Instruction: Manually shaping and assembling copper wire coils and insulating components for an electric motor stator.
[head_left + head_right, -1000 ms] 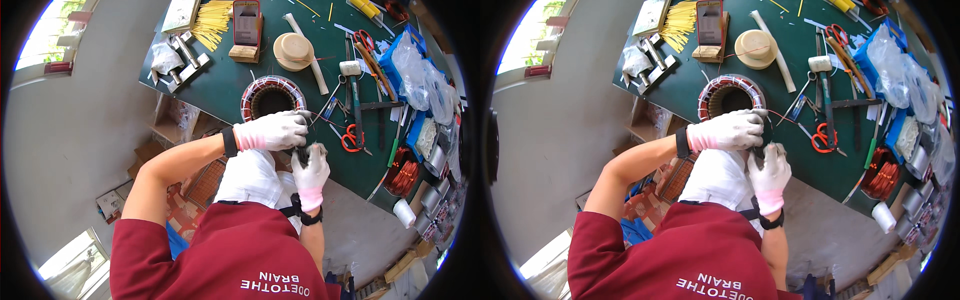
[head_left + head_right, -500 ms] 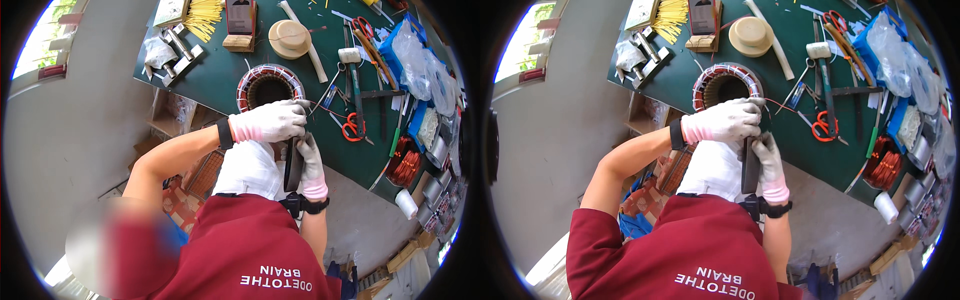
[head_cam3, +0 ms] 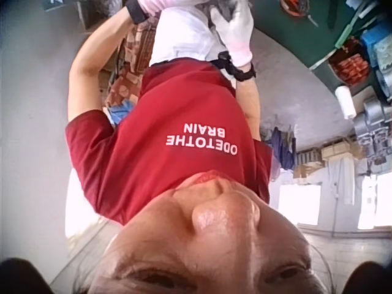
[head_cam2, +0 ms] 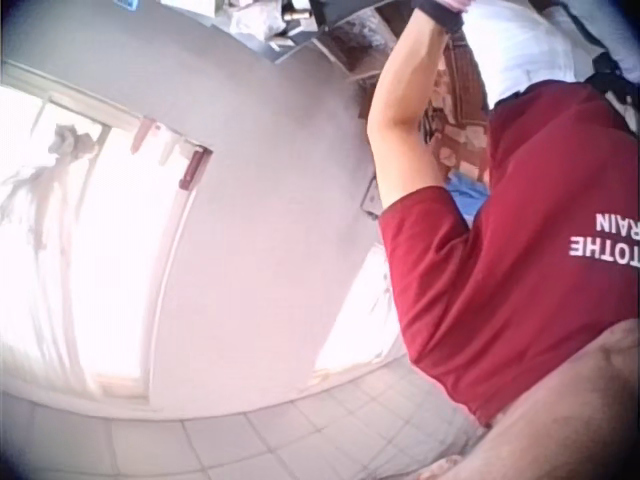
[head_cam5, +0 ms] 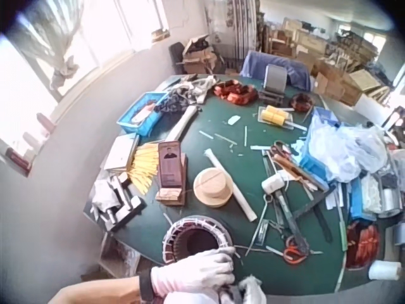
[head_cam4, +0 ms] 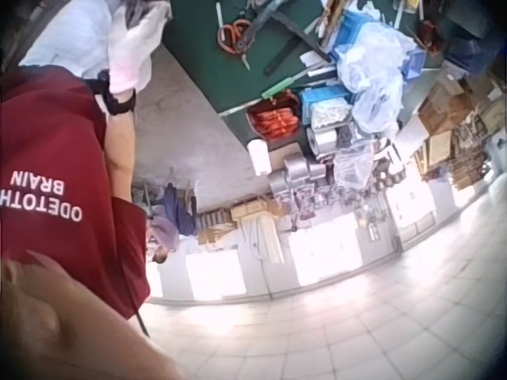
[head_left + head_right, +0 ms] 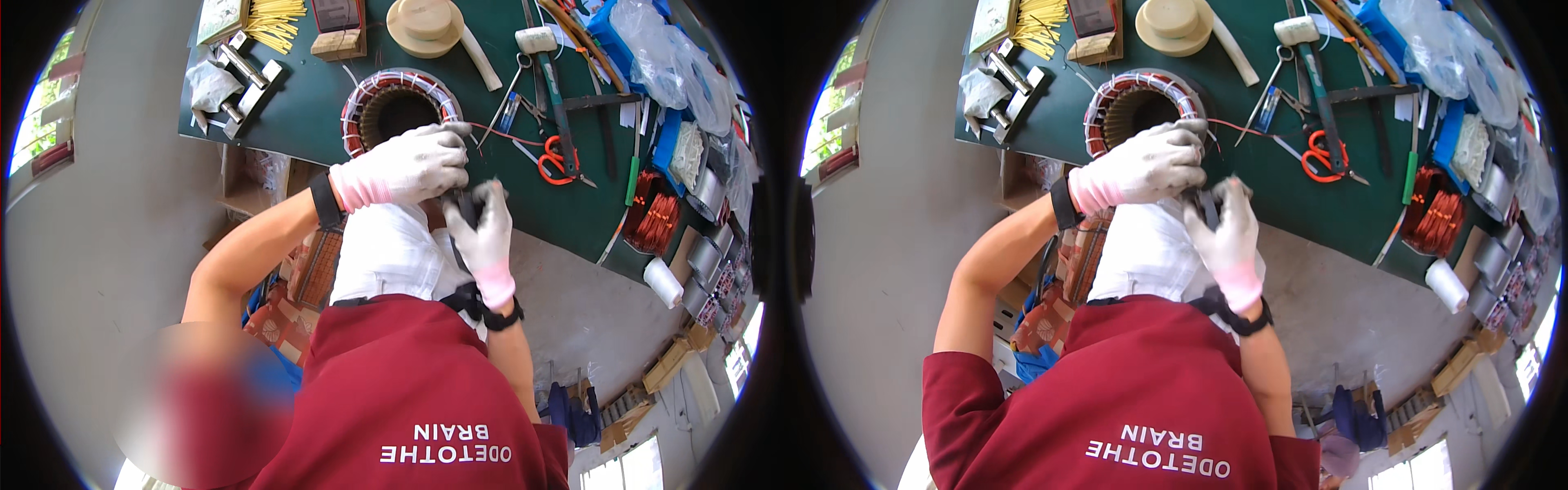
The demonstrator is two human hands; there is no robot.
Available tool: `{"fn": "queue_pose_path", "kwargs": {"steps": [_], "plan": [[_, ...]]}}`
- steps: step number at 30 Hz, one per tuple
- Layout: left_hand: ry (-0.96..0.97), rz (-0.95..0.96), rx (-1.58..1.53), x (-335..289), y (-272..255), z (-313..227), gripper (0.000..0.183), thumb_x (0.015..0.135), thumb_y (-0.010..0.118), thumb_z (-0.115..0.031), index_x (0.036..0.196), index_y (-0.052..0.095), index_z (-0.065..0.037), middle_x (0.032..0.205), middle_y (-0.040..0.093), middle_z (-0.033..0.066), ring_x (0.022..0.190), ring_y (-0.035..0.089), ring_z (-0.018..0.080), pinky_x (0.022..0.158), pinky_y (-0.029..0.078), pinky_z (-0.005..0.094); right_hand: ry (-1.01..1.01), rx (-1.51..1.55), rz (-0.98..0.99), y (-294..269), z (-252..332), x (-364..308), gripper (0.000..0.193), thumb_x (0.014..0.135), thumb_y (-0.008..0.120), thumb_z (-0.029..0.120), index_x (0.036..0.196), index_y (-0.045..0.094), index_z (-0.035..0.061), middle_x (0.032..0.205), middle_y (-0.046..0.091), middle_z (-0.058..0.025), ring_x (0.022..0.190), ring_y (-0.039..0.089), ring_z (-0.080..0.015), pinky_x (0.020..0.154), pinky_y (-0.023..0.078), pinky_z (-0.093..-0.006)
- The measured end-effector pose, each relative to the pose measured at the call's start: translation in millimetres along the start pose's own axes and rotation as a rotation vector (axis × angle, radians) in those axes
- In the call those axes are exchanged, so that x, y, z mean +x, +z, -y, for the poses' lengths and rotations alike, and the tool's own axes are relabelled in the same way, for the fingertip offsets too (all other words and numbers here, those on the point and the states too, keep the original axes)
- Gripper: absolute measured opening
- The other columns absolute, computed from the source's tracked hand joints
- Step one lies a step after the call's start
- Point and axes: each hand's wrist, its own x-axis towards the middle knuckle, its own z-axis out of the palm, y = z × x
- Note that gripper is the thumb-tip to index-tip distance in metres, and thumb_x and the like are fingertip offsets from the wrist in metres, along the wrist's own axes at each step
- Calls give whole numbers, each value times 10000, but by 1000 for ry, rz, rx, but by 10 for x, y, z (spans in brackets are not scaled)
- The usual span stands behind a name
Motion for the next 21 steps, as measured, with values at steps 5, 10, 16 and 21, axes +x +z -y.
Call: {"fn": "queue_pose_path", "kwargs": {"steps": [5, 10, 16, 21], "plan": [[-20, 16, -24, -2, -28, -42, 267, 639, 686, -86, 902, 641, -84, 865, 540, 68, 995, 554, 293, 1022, 419, 443, -107, -276, 0, -88, -68, -150, 279, 719, 728, 101, 877, 504, 47, 821, 545, -133, 693, 574, -353, 602, 477, -443], [16, 15, -11, 10, -3, -51, 258, 639, 685, -94, 894, 644, -90, 870, 542, 66, 1009, 555, 283, 1029, 416, 440, -56, -107, -16, -30, -37, -34, 265, 752, 703, 87, 891, 489, 19, 779, 529, -134, 669, 561, -334, 613, 459, -407], [6, 23, 26, 20, -36, -33, 245, 639, 680, -101, 881, 643, -96, 882, 550, 65, 1014, 559, 272, 1003, 429, 423, 288, 396, 116, -98, 52, 38, 235, 812, 675, 95, 809, 447, 38, 694, 456, -5, 639, 436, -82, 596, 402, -259], [2, -45, -113, -135, -112, -145, 183, 676, 717, -135, 815, 619, -68, 882, 559, 62, 983, 552, 294, 963, 448, 451, 561, 815, 230, -348, -156, -226, 176, 842, 618, 78, 836, 443, 62, 783, 490, 12, 713, 455, -50, 665, 423, -221]]}}
